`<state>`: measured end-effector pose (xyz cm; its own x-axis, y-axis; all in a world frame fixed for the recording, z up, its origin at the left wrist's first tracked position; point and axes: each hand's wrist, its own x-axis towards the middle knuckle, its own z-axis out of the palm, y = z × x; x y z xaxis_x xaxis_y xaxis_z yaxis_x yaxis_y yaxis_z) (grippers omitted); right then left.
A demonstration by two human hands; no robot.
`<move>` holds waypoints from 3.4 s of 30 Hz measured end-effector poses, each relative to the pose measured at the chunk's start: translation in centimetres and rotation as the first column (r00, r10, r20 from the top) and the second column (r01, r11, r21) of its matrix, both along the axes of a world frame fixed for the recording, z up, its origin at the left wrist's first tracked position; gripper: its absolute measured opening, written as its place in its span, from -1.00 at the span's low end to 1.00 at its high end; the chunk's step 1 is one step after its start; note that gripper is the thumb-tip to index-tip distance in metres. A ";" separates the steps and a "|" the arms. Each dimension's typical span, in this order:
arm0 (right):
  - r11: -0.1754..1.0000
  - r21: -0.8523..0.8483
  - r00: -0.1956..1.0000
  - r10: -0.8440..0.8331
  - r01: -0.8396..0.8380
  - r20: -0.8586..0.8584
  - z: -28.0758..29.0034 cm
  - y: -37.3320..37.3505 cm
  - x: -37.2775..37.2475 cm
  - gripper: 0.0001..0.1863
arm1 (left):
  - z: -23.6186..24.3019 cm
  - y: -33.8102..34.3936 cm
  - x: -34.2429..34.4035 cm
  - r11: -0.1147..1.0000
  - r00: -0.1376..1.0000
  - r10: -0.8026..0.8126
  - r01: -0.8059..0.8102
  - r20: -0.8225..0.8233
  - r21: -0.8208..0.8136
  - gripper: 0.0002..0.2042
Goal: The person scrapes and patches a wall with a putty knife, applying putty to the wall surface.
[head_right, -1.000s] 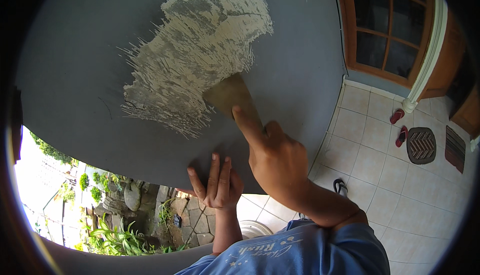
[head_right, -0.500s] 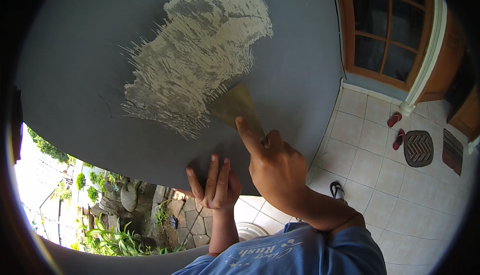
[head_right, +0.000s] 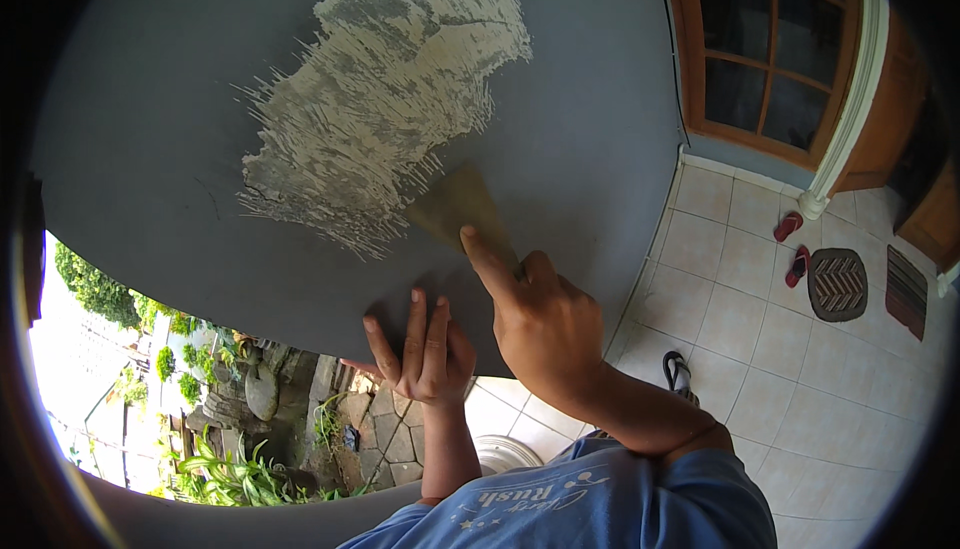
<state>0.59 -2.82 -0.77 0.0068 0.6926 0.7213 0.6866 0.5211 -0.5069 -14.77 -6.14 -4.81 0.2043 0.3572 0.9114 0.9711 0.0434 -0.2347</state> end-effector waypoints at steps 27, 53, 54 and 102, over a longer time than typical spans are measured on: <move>0.993 0.085 0.973 0.096 -0.079 -0.212 -1.3 1.2 0.0 -0.52 | -0.4 -0.3 -0.3 1.000 1.000 0.010 -0.011 -0.010 -0.022 -0.82; 0.998 0.050 0.995 0.052 -0.048 -0.091 0.2 1.6 -0.6 -0.42 | -0.3 -0.6 -0.9 0.997 0.996 -0.071 0.070 -0.051 -0.018 -0.80; 0.998 0.058 0.997 0.030 -0.026 -0.076 0.5 1.5 -0.5 -0.40 | -0.1 -0.7 -0.7 0.997 0.996 -0.071 0.070 -0.047 -0.021 -0.80; 0.989 -0.044 0.989 0.141 -0.143 -0.033 1.0 -0.1 0.0 -0.38 | 0.0 -0.4 -0.5 0.992 0.991 -0.129 0.129 -0.023 0.010 -0.81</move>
<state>0.57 -2.90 0.26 -0.0731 0.7204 0.6897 0.5918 0.5879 -0.5514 -15.23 -6.55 -4.82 0.2681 0.3161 0.9101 0.9633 -0.0788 -0.2564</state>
